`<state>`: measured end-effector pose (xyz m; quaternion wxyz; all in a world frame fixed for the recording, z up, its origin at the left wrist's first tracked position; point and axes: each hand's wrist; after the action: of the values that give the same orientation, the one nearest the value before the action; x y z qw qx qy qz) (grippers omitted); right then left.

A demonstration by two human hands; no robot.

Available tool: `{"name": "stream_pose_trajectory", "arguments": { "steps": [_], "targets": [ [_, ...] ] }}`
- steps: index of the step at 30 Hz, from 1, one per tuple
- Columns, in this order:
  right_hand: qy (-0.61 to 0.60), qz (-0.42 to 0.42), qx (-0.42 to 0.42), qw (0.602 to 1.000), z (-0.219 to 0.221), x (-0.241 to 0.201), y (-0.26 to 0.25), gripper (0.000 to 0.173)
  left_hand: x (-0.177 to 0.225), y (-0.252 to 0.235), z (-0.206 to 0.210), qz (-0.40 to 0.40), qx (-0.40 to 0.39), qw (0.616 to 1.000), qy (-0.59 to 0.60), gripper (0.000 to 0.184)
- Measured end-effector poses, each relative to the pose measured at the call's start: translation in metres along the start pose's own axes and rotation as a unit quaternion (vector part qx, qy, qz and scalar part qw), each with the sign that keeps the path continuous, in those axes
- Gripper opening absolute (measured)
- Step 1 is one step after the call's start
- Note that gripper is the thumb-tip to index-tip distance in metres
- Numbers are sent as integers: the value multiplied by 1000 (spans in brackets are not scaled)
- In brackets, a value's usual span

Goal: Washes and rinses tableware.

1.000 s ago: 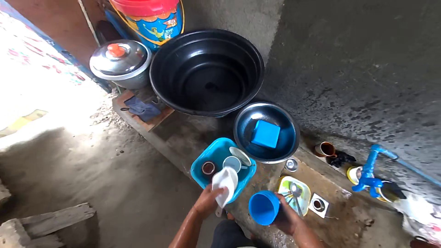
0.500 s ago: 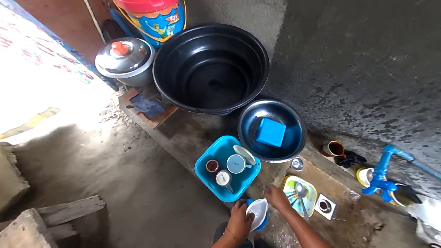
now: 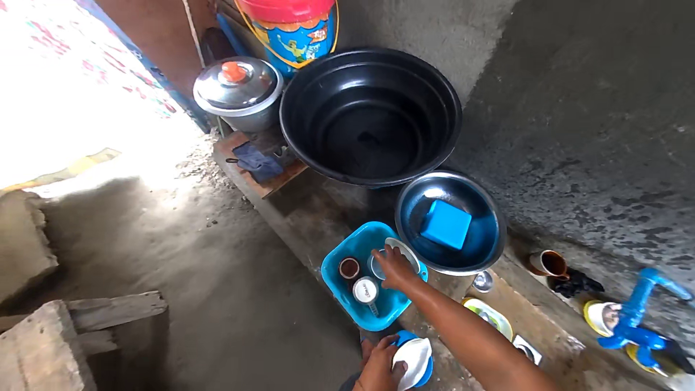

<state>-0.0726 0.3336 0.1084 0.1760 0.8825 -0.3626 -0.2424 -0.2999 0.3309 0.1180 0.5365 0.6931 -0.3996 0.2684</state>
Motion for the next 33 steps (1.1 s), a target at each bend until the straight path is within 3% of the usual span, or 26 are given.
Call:
{"name": "stream_pose_trajectory", "arguments": {
  "steps": [4,13,16,19,20,22,24,26,33],
  "targets": [
    [-42,17,29,999,-15,-10,-15,108,-5,-1,2,13,6,1000,16,30],
    [9,-127,3,992,3,-2,-54,113,-8,-2,3,23,-14,1000,2,30],
    [25,-144,49,988,3,1,-39,93,-8,-2,4,25,-16,1000,-1,31],
    [-51,-67,115,990,5,-8,-3,59,-8,-3,6,22,-8,1000,1,31],
    [-93,-44,118,988,7,-13,11,56,-8,-4,6,19,-6,1000,2,32],
    [-124,-29,65,990,16,-25,34,72,-7,-3,7,18,1,1000,1,33],
    [-83,-20,-16,996,29,-39,43,88,-4,-2,6,14,-2,1000,-6,34],
    [-56,-3,-53,997,42,-46,40,87,0,-1,5,7,-12,1000,-18,36],
    [-133,133,2,982,14,-31,53,82,-8,0,7,35,-8,999,-24,34]
  ]
}}
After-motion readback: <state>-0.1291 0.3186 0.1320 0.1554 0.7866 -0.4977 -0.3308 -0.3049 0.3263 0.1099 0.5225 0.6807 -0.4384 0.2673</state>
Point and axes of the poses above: each hand's wrist, its own y-axis away from the middle knuckle, its own z-axis out of the palm, x = y × z, and after that the axes turned 10 degrees about x, right-handed
